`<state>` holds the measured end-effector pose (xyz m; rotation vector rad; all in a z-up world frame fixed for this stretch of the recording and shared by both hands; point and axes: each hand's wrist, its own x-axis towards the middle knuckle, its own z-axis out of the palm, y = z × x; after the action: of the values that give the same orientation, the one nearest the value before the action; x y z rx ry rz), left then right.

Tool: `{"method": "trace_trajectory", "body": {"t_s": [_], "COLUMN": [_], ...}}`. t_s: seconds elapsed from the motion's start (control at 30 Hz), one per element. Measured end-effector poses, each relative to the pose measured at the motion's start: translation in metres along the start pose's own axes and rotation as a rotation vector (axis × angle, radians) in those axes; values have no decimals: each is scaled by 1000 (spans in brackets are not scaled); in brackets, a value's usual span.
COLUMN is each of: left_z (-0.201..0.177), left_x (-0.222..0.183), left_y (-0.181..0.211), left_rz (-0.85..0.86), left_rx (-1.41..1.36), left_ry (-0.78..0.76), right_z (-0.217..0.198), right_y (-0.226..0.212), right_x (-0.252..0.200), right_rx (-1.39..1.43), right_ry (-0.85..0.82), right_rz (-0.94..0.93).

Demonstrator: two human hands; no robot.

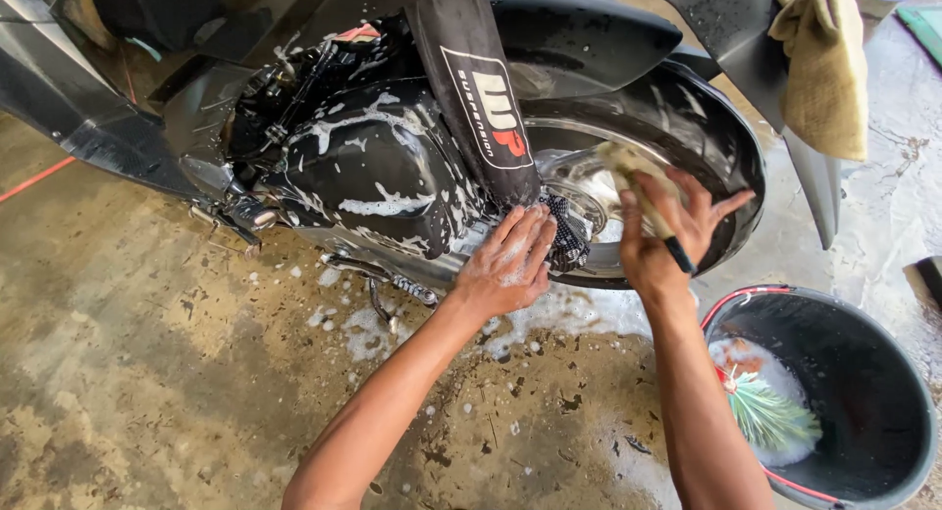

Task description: The person scrubs the front wheel and tire of a motorcycle using a brush and a sponge. They repeatedly dip the tools into a bucket of soapy water to clean the wheel spokes, rim, and tire surface.

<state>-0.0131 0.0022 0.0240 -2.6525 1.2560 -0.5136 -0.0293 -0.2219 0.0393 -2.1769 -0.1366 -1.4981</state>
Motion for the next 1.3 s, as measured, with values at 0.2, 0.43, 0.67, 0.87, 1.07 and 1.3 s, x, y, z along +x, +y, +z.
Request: {"method": "trace_trajectory", "body": {"t_s": [0.2,0.43,0.67,0.87,1.07,1.3], "left_z": [-2,2,9,24,19,14], "left_x": [1,2,1,1,9,6], "left_y": [-2,-3,-4,2,0,-1], "left_rz": [16,17,13,45,70,31], "left_rx": [13,-34,-18,8,10,-16], "left_ry": [-25,-29,46,342,735,615], "right_z": [47,26,42,5,21,14], "right_y": [58,32,8,39,7,73], "right_x": [-49,-60,-14,-95,-61,-87], "right_rx": [135,-73,312,137,236,116], "right_ry": [-126,-84,-193,-75,-3,120], "right_rz": [-46,103,28,134,141,114]}}
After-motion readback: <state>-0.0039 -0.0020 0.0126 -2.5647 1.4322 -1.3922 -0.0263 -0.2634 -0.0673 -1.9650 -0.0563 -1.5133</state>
